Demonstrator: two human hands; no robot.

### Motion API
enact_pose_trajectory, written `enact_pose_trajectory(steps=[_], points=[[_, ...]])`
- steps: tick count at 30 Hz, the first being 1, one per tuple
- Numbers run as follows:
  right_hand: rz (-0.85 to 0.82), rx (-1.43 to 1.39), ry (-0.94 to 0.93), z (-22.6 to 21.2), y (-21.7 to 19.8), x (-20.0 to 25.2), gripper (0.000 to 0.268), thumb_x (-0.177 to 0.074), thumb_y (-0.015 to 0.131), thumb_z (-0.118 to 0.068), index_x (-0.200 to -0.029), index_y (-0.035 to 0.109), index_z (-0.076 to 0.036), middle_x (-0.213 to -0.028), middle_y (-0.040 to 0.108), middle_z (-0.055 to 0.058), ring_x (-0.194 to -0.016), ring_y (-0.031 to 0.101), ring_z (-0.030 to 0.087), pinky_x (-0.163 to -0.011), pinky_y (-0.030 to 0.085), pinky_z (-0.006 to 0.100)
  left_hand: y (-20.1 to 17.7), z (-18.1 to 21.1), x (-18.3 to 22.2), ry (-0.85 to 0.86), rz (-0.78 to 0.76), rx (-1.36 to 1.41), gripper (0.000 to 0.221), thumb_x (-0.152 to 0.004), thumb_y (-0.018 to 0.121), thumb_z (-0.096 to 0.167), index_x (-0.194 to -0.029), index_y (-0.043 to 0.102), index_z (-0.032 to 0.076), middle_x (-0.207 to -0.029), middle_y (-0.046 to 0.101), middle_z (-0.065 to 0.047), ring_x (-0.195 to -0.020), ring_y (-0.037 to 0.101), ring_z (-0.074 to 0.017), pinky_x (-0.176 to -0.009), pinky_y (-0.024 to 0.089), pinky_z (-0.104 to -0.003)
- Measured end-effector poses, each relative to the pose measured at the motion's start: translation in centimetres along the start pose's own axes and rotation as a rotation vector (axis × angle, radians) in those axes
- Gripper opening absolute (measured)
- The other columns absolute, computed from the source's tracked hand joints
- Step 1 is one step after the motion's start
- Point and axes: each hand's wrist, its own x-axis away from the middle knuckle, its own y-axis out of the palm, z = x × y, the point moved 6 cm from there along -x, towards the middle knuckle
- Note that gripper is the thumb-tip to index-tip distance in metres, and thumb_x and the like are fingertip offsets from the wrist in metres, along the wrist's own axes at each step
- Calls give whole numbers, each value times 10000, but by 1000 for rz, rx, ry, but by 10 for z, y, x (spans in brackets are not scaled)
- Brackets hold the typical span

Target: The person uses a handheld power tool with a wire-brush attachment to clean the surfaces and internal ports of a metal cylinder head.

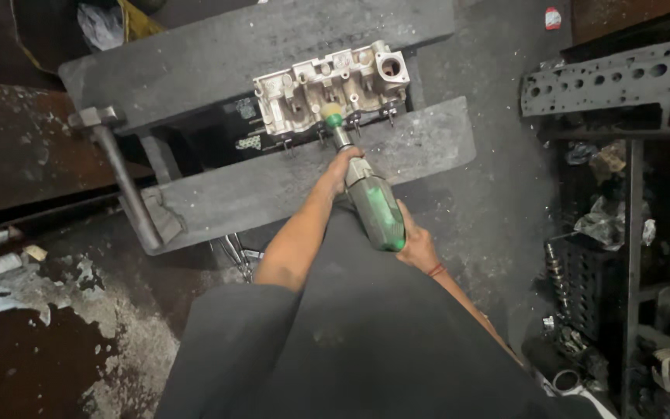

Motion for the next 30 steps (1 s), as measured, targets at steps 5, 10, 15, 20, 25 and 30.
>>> enact_pose_trajectory(steps=[5,10,15,20,25,30], points=[[4,-15,-22,-2,-4,-11,1116,-644,777,1,-1614,267,-206,-967,722,224,-865,701,451,-705,559,494,0,10,-21,-5,4,-17,305,-801,674,323,-999,639,94,-800,697,-102,-685,693,-267,-664,597,-453],[2,101,-130,0,0,-30,1106,-657,801,-36,-1608,243,-118,-1023,716,221,-829,702,433,-712,561,485,-4,27,-14,-34,50,-59,297,-802,644,340,-987,654,109,-797,702,-86,-683,695,-249,-626,588,-440],[30,79,-267,0,-15,-9,1100,-621,765,-8,-1599,274,-120,-1156,704,236,-842,726,400,-745,594,447,12,9,-11,23,-22,55,279,-831,667,302,-1015,651,93,-838,699,-120,-731,694,-285,-714,600,-460],[-32,35,-123,8,-14,8,1150,-634,821,-33,-1643,277,-128,-1063,714,203,-910,718,402,-789,593,433,10,-11,1,-219,40,41,373,-805,591,411,-940,662,70,-793,697,-139,-682,683,-317,-663,580,-513],[-92,52,-145,6,-13,-2,1150,-602,893,-72,-1586,302,-145,-1136,712,204,-956,704,410,-818,571,451,-9,-20,16,-68,55,165,287,-852,642,348,-970,649,86,-842,693,-131,-738,691,-309,-732,600,-507],[-7,64,-633,-34,-7,-5,1213,-496,875,-12,-1568,345,-218,-1492,528,339,-1291,614,438,-1028,562,435,-38,8,51,126,57,167,281,-814,659,326,-944,637,77,-769,676,-105,-643,686,-275,-641,600,-446]])
